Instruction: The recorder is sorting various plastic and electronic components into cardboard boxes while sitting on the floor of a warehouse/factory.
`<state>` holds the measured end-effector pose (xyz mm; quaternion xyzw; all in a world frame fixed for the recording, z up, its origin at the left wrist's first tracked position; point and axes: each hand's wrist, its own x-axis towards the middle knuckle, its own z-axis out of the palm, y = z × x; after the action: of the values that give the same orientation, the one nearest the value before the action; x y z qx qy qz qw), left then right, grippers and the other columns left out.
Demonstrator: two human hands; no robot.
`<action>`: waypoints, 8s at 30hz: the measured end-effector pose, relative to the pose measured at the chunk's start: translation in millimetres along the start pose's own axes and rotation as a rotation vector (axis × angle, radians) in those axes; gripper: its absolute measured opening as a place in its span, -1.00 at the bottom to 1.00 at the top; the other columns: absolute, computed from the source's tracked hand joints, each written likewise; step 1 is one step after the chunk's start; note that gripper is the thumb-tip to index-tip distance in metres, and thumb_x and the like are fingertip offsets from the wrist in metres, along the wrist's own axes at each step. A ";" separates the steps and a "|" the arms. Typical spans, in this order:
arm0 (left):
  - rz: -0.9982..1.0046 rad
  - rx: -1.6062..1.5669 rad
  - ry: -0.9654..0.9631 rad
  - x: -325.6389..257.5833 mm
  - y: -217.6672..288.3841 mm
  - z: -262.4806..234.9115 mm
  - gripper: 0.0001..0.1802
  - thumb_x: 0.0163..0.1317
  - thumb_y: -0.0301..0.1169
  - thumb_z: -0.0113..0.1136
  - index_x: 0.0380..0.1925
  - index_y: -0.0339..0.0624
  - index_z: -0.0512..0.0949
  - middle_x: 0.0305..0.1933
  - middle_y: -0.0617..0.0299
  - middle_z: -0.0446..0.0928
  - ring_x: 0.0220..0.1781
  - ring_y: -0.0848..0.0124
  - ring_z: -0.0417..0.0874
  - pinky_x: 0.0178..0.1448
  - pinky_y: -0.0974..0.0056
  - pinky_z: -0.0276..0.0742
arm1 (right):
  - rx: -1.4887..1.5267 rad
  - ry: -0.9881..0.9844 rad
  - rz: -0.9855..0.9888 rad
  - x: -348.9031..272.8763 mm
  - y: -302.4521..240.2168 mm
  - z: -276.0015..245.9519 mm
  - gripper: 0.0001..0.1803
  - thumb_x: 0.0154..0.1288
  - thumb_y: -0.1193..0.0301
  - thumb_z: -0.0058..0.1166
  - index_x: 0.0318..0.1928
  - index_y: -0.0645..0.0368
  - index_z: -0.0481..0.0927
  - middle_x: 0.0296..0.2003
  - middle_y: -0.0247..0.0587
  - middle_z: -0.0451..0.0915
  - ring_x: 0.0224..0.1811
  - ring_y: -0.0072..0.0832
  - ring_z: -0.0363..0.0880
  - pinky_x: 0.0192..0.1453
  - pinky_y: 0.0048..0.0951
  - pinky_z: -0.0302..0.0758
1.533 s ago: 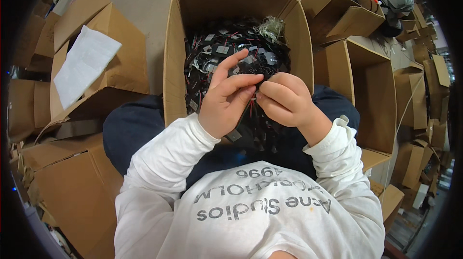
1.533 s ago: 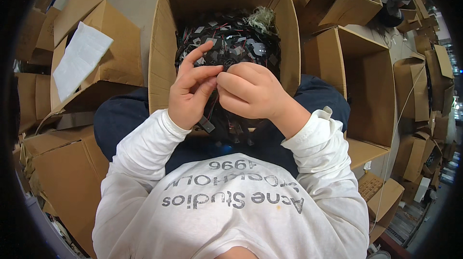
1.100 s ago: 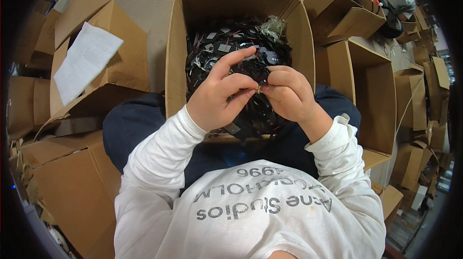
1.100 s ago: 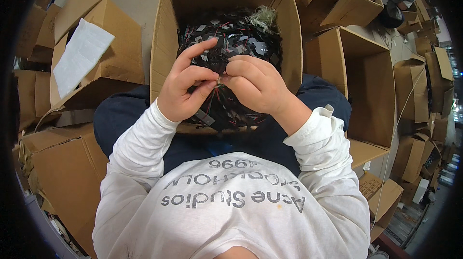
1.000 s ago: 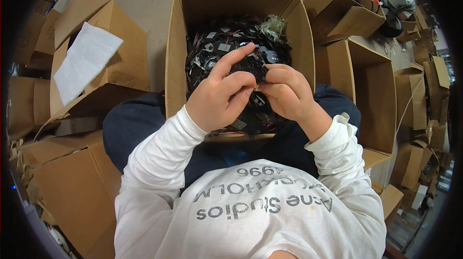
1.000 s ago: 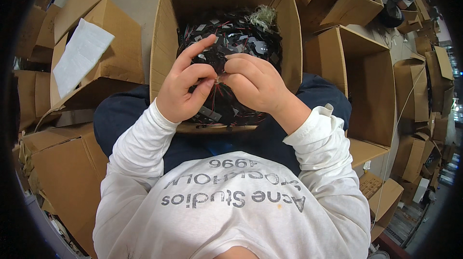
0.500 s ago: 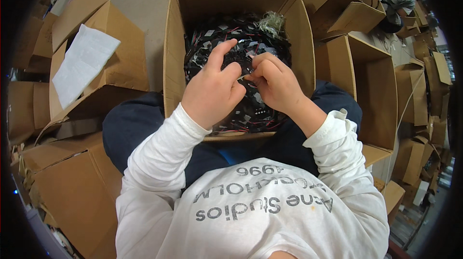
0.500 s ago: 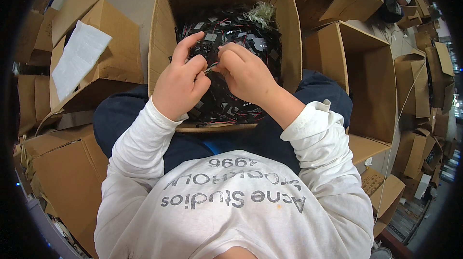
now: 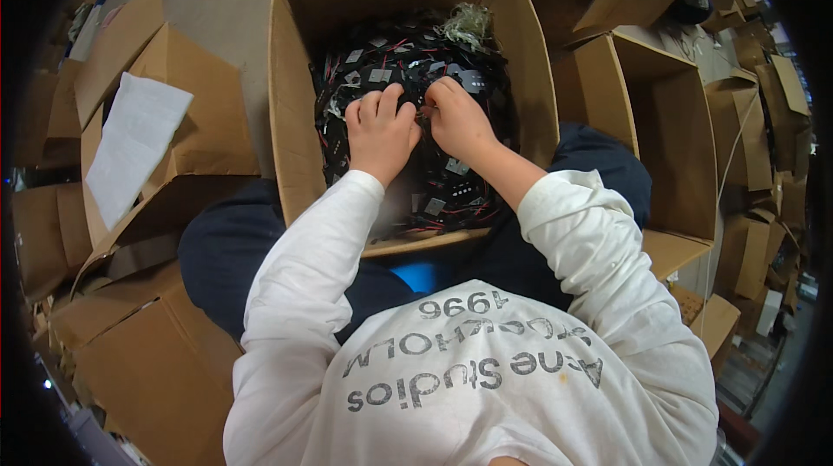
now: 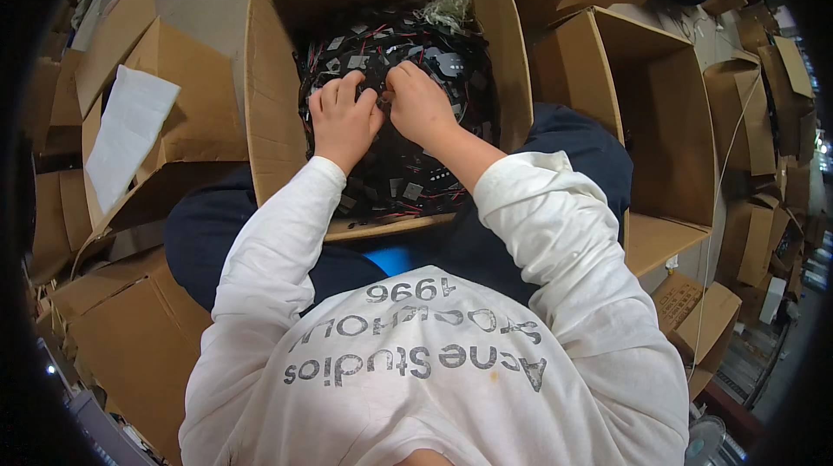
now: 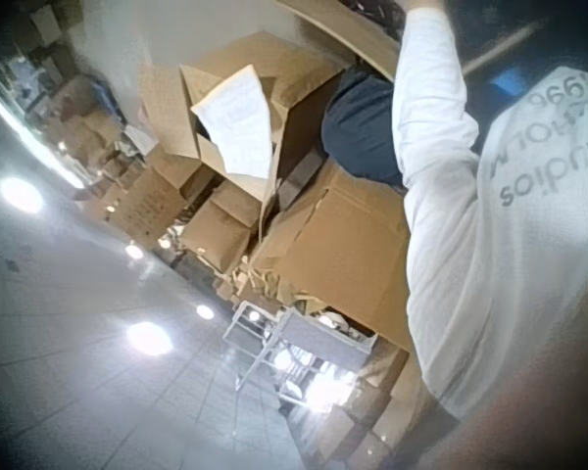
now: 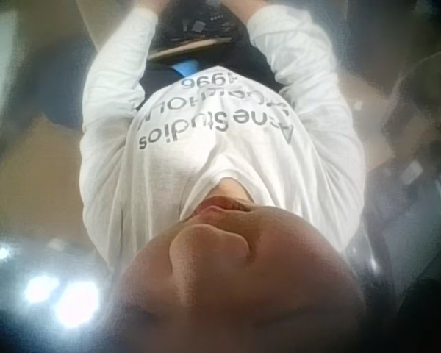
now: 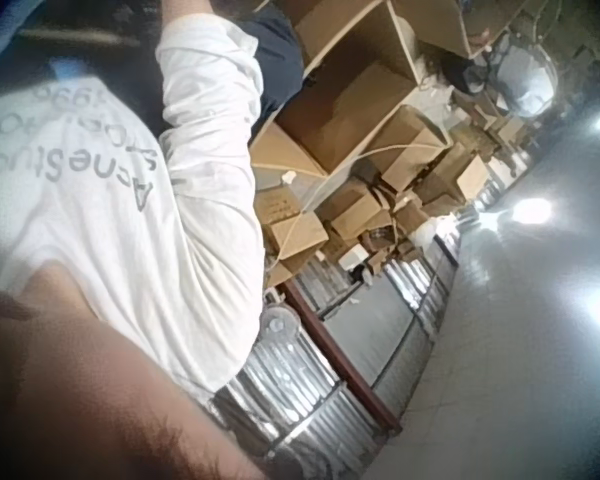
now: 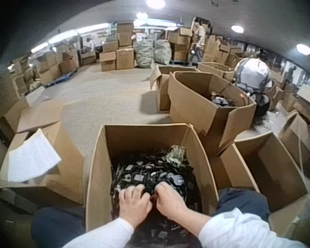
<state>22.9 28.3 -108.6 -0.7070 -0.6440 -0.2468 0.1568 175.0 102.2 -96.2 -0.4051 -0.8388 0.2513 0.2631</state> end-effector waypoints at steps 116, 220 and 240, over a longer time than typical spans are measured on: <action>-1.136 -0.666 -1.248 -22.7 -75.1 78.8 -0.33 0.48 0.22 -0.01 -0.32 -0.24 0.63 -0.20 0.02 0.68 -0.21 0.25 0.78 -0.30 0.13 0.67 | 0.244 -0.539 0.151 43.8 -21.6 -125.8 -0.68 0.51 0.19 0.15 0.04 0.18 0.66 -0.31 -0.18 0.68 -0.27 -0.41 0.64 -0.12 -0.31 0.54; -0.333 -2.580 -0.352 74.2 6.9 13.7 -0.78 0.37 -0.23 0.30 -0.14 -0.07 0.53 0.52 -0.12 0.27 0.38 -0.24 0.50 0.34 -0.28 0.59 | 0.881 -0.054 0.369 73.7 29.6 -199.6 -0.67 0.52 0.15 0.17 0.00 0.11 0.77 -0.39 -0.39 0.66 -0.51 -0.75 0.32 -0.40 -0.61 0.25; -0.361 -2.357 -0.462 87.2 40.4 -41.1 -0.80 0.42 -0.21 0.25 -0.26 -0.01 0.46 0.49 -0.20 0.22 0.33 -0.31 0.52 0.34 -0.28 0.59 | 0.987 -0.330 0.462 62.7 13.8 -188.4 -0.67 0.51 0.23 0.16 0.01 0.25 0.71 -0.22 -0.35 0.63 -0.44 -0.61 0.39 -0.27 -0.54 0.37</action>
<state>61.1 73.9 -22.7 -0.3435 -0.1267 -0.5675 -0.7375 270.5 199.9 48.5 -0.3624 -0.5417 0.7244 0.2248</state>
